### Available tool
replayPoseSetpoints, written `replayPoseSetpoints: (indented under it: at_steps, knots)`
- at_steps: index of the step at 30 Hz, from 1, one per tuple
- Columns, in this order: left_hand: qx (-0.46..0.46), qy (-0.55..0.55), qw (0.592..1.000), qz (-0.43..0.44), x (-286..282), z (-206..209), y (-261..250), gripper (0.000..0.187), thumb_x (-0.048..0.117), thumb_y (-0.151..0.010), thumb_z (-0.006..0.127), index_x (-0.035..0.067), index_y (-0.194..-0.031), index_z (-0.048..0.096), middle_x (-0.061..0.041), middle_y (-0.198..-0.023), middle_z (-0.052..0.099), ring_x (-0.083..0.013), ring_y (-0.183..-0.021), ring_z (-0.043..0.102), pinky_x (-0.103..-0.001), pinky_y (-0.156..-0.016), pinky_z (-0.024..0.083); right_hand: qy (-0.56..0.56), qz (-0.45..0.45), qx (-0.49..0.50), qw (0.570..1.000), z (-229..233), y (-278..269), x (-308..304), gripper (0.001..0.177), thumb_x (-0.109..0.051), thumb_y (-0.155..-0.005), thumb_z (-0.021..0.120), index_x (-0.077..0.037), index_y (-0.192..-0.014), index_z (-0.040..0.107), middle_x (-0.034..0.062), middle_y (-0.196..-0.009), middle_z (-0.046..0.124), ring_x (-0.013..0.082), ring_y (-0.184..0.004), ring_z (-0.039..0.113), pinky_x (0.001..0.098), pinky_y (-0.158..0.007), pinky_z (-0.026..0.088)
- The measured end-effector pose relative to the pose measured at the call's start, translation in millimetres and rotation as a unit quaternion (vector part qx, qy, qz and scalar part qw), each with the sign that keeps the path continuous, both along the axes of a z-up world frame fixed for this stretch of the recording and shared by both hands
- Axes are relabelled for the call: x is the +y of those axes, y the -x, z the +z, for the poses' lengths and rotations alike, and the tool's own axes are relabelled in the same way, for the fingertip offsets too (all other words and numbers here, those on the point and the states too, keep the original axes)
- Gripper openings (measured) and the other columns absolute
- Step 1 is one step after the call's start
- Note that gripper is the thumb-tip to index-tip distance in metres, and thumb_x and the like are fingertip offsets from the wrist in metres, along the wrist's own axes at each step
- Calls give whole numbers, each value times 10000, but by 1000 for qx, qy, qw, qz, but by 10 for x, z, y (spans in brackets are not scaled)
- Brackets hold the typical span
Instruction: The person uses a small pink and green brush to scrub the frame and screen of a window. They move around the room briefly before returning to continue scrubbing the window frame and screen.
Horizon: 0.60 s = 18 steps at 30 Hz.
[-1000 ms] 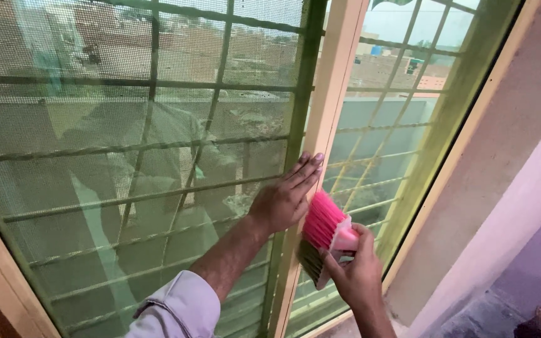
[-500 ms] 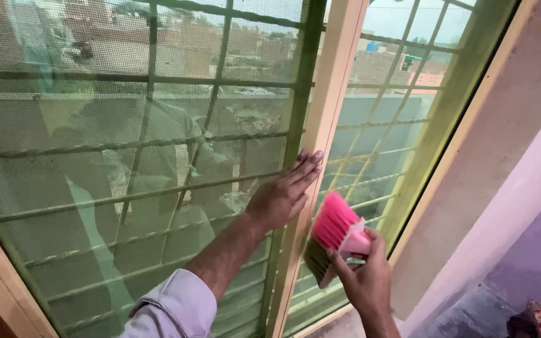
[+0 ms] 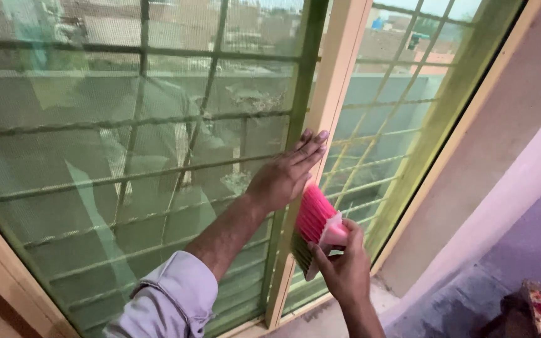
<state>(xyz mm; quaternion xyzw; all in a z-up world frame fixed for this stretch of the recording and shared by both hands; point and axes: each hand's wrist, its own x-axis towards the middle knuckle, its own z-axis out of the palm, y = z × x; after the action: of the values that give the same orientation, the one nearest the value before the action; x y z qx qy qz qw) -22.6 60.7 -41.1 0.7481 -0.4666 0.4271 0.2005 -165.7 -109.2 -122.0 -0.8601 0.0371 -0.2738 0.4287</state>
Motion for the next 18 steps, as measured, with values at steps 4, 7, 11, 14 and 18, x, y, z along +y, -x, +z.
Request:
replayPoseSetpoints:
  at_steps: [4,7,11,14,18]
  knots:
    - [2,-7,999,36,-34,-49,-52,624,8,-930,626,70,-1536,493,-2,-1717,231,-223,-1595,248,-371,-1252,423,12,-8,22,1000,-109,21,-63,724,-212,-729,869,-80,-1330,489,108,-918,766,197,-714,764,337,-593,616]
    - [1,-8,999,41,-35,-86,-60,647,10,-955,615,104,-1573,448,25,-1729,186,-203,-1608,212,-341,-1246,445,14,-5,36,999,-189,4,-141,727,-203,-753,871,-47,-1334,464,140,-1037,715,222,-843,777,359,-649,678]
    - [14,-8,999,34,-24,-69,-65,695,-19,-932,621,112,-1585,424,34,-1733,165,-196,-1614,183,-339,-1263,427,-4,-23,32,999,-80,9,-157,806,-203,-743,879,-24,-1382,422,179,-1038,710,262,-841,771,386,-679,667]
    - [25,-7,999,39,-25,-59,-30,699,-32,-939,596,137,-1594,417,66,-1731,164,-174,-1610,191,-305,-1207,475,-1,-33,17,999,43,17,-100,810,-210,-738,883,-22,-1373,417,204,-1027,723,283,-813,785,391,-637,672]
    - [40,-9,998,41,-41,-69,-53,691,-18,-960,578,157,-1602,395,76,-1729,142,-168,-1608,170,-271,-1151,519,22,-13,-20,999,85,-27,-21,813,-195,-722,894,-11,-1377,448,191,-982,734,254,-728,777,352,-568,672]
